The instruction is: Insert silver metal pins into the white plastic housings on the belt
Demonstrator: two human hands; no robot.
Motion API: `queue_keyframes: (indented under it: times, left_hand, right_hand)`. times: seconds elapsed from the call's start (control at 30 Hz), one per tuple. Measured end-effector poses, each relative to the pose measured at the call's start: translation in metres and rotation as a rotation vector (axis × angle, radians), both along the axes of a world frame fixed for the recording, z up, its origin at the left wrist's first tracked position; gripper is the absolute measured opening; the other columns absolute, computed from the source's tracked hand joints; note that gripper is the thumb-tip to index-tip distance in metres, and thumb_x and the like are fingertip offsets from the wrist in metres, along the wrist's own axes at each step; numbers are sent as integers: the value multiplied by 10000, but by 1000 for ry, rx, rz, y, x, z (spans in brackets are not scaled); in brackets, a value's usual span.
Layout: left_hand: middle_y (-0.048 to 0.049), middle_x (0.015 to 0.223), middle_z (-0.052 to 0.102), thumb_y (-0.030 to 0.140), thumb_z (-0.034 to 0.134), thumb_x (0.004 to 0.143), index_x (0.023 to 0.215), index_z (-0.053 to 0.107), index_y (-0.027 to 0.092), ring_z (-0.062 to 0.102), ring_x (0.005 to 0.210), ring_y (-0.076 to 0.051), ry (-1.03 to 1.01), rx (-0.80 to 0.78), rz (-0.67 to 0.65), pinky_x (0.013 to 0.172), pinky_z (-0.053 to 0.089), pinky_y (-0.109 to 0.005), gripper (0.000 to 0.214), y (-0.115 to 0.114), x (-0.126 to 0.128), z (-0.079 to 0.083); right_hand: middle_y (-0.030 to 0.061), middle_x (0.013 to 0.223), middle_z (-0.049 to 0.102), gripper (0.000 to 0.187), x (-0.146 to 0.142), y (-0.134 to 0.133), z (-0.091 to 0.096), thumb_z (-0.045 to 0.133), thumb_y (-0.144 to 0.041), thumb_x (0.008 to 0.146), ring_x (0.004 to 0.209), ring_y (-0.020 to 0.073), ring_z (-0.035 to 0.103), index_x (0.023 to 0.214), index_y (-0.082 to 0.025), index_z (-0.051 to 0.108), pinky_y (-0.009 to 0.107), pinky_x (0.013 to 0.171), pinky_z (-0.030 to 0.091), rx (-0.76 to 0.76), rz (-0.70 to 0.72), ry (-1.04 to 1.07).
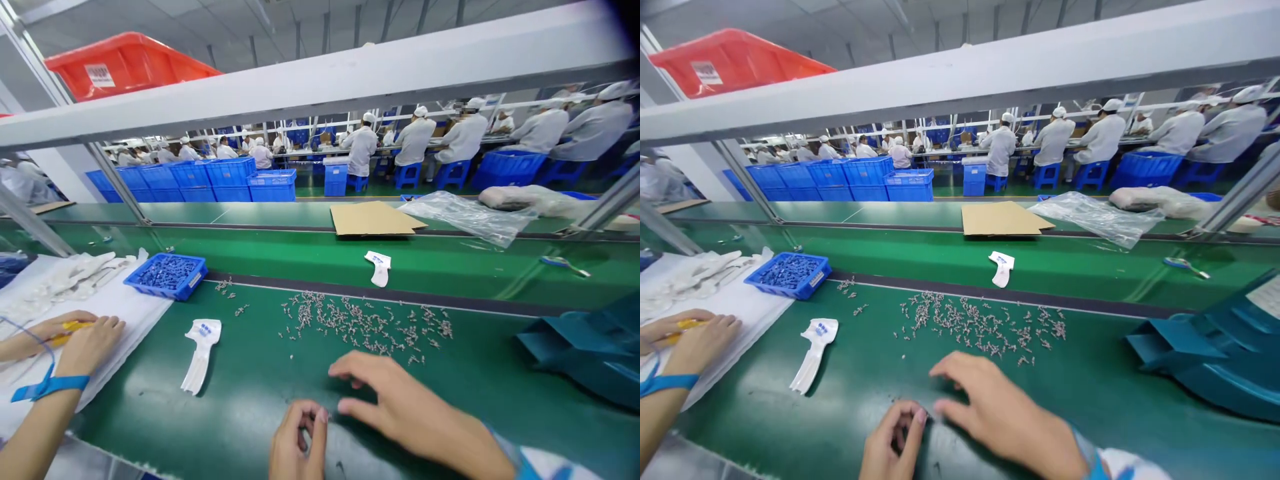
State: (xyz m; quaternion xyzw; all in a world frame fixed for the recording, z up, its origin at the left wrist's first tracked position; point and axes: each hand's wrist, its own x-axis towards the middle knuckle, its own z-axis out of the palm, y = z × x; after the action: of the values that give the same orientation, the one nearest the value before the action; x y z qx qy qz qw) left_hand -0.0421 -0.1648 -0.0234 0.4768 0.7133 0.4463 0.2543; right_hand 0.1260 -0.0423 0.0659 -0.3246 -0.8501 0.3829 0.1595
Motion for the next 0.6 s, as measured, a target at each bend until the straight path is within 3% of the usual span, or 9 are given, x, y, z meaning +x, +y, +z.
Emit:
queue_keyframes:
  times: [0.07, 0.13, 0.23, 0.4, 0.43, 0.5, 0.57, 0.6]
  left_hand:
    - [-15, 684, 644, 610, 485, 926, 849, 643, 189, 568, 596, -136, -177, -45, -58, 570, 449, -246, 456, 8, 2, 10]
    - [-41, 773, 676, 628, 502, 908, 879, 641, 177, 612, 709, -155, -302, -55, -93, 644, 464, -244, 473, 13, 4, 20]
    - [-56, 789, 680, 653, 541, 871, 855, 643, 167, 611, 746, -167, -376, -62, -79, 662, 459, -246, 496, 12, 10, 29]
    - [-79, 824, 704, 637, 519, 891, 882, 659, 151, 638, 761, -176, -396, -78, -107, 684, 490, -257, 506, 2, 20, 26]
    - [-79, 835, 711, 611, 491, 918, 906, 668, 152, 650, 766, -177, -347, -81, -139, 685, 501, -259, 492, 0, 16, 25]
    - [-70, 888, 724, 541, 424, 970, 968, 685, 177, 671, 796, -178, -66, -61, -133, 696, 528, -265, 448, -1, 0, 25]
    - [-77, 1028, 720, 470, 390, 991, 1052, 687, 211, 672, 933, -205, 350, -5, 9, 805, 547, -320, 399, 0, -32, 25]
    - [-103, 1145, 690, 445, 399, 983, 1108, 674, 207, 630, 1076, -250, 493, 16, 111, 932, 513, -400, 385, 1, -52, 25]
  right_hand:
    - [57, 1094, 684, 185, -8, -33, -8, 524, -272, 988, 974, 217, 643, 1113, -245, 658, 339, 872, 501, 61, 37, -21]
    - [55, 1008, 678, 217, -12, -47, -15, 435, -233, 1023, 921, 211, 642, 1029, -225, 651, 330, 819, 502, 107, 17, -44]
    - [44, 974, 670, 210, -10, -50, -21, 425, -234, 1029, 882, 205, 642, 1008, -232, 634, 320, 779, 496, 126, -7, -57]
    - [30, 928, 670, 194, -5, -57, -24, 430, -267, 1021, 829, 199, 638, 970, -241, 616, 309, 727, 483, 98, -55, -42]
    - [29, 931, 674, 197, -3, -59, -24, 425, -272, 1019, 829, 198, 639, 979, -245, 616, 308, 725, 481, 78, -62, -36]
    - [32, 947, 684, 203, 0, -59, -24, 425, -278, 1012, 839, 200, 642, 994, -254, 625, 313, 737, 480, 36, -84, -23]
    - [37, 943, 695, 199, 6, -57, -27, 444, -285, 990, 829, 203, 642, 966, -253, 639, 316, 736, 480, -17, -128, -26]
    - [37, 919, 698, 193, 10, -54, -28, 457, -287, 975, 805, 202, 640, 931, -247, 641, 312, 722, 479, -54, -158, -33]
